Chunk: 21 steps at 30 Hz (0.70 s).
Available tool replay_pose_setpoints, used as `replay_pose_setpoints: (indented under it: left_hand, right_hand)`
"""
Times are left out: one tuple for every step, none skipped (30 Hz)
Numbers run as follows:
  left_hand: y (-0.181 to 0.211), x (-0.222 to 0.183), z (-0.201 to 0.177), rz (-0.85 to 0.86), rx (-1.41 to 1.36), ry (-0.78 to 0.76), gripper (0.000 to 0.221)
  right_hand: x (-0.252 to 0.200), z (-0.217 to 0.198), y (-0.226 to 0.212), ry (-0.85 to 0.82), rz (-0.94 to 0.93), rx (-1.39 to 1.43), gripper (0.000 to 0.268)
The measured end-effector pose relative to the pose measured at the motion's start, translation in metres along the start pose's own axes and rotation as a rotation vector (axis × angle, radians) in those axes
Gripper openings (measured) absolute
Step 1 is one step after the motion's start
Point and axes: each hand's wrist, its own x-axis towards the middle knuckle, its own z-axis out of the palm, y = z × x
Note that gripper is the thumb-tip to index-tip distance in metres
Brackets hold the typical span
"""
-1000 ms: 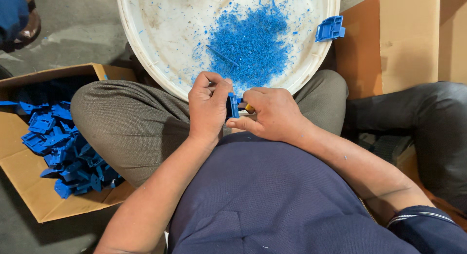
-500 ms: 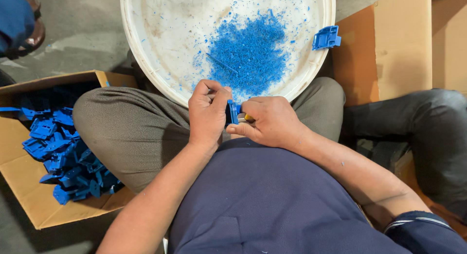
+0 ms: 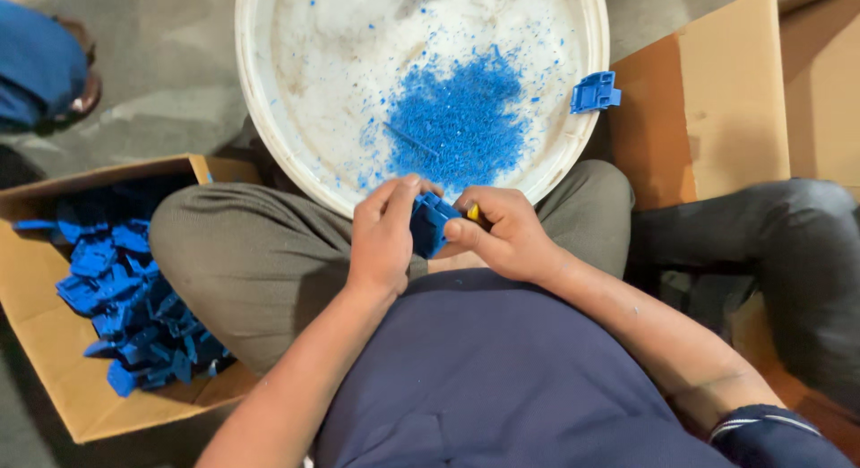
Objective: The person uses a utility knife to scrape excess material from blue plastic components over a white bucket, handling the items one at a time and placing finished parts into a box.
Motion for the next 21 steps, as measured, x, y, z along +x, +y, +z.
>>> replay_pose_setpoints:
  left_hand:
    - [-0.001, -0.003, -0.001, 0.019, 0.005, -0.043, 0.030]
    - [-0.003, -0.005, -0.003, 0.038, 0.012, -0.085, 0.034]
    - [-0.006, -0.005, -0.004, 0.057, 0.019, -0.127, 0.039]
    - [-0.008, -0.004, -0.004, 0.042, -0.010, -0.115, 0.036]
    - [-0.010, -0.003, -0.004, 0.028, -0.040, -0.103, 0.034]
    - [-0.012, -0.002, -0.003, 0.013, -0.070, -0.085, 0.032]
    - [-0.013, -0.001, -0.004, -0.009, -0.102, -0.077, 0.030]
    - [-0.014, -0.001, -0.003, -0.030, -0.133, -0.066, 0.028]
    - [-0.014, 0.000, -0.004, -0.051, -0.164, -0.055, 0.025]
    - [-0.013, -0.001, -0.003, -0.053, -0.191, -0.067, 0.025]
    - [-0.011, -0.001, -0.002, -0.055, -0.218, -0.080, 0.024]
    - [-0.010, -0.001, -0.002, -0.057, -0.249, -0.091, 0.024]
    - [-0.008, -0.001, -0.002, -0.106, -0.274, -0.083, 0.024]
    - [-0.006, -0.001, -0.002, -0.157, -0.300, -0.075, 0.023]
    - [-0.004, -0.002, -0.002, -0.208, -0.326, -0.066, 0.023]
    - [-0.003, -0.002, -0.001, -0.184, -0.319, -0.080, 0.023]
    - [-0.001, -0.001, -0.001, -0.160, -0.312, -0.094, 0.023]
    - [-0.001, -0.002, 0.000, -0.139, -0.306, -0.106, 0.024]
    - [0.000, -0.002, -0.001, -0.168, -0.251, -0.095, 0.024]
    - [0.001, -0.003, -0.002, -0.197, -0.199, -0.082, 0.025]
    - [0.001, -0.004, -0.002, -0.225, -0.147, -0.070, 0.025]
  right_hand:
    - [0.000, -0.001, 0.002, 0.018, 0.014, 0.015, 0.024]
    - [0.001, -0.002, 0.003, 0.037, 0.028, 0.032, 0.024]
    - [0.001, -0.003, 0.003, 0.056, 0.041, 0.049, 0.024]
    - [0.003, -0.004, 0.002, 0.061, 0.039, -0.033, 0.026]
    - [0.004, -0.006, -0.001, 0.067, 0.037, -0.116, 0.030]
    - [0.005, -0.007, -0.004, 0.068, 0.036, -0.198, 0.035]
    - [0.006, -0.008, -0.007, 0.060, -0.012, -0.278, 0.041]
    - [0.007, -0.009, -0.011, 0.050, -0.060, -0.358, 0.047]
    - [0.008, -0.010, -0.015, 0.041, -0.108, -0.438, 0.053]
    - [0.008, -0.012, -0.019, 0.027, -0.078, -0.444, 0.055]
    - [0.009, -0.013, -0.022, 0.013, -0.048, -0.451, 0.057]
    - [0.009, -0.013, -0.024, -0.005, -0.018, -0.460, 0.059]
    - [0.010, -0.012, -0.024, 0.009, -0.018, -0.472, 0.060]
    - [0.010, -0.013, -0.025, 0.021, -0.016, -0.485, 0.061]
    - [0.011, -0.013, -0.025, 0.033, -0.015, -0.498, 0.062]
    - [0.011, -0.013, -0.025, 0.028, -0.082, -0.505, 0.062]
    - [0.012, -0.014, -0.024, 0.022, -0.150, -0.511, 0.062]
    - [0.011, -0.014, -0.023, 0.013, -0.214, -0.517, 0.062]
    - [0.011, -0.015, -0.023, 0.011, -0.217, -0.526, 0.063]
    - [0.010, -0.015, -0.022, 0.004, -0.220, -0.536, 0.064]
    - [0.009, -0.015, -0.023, -0.002, -0.223, -0.546, 0.065]
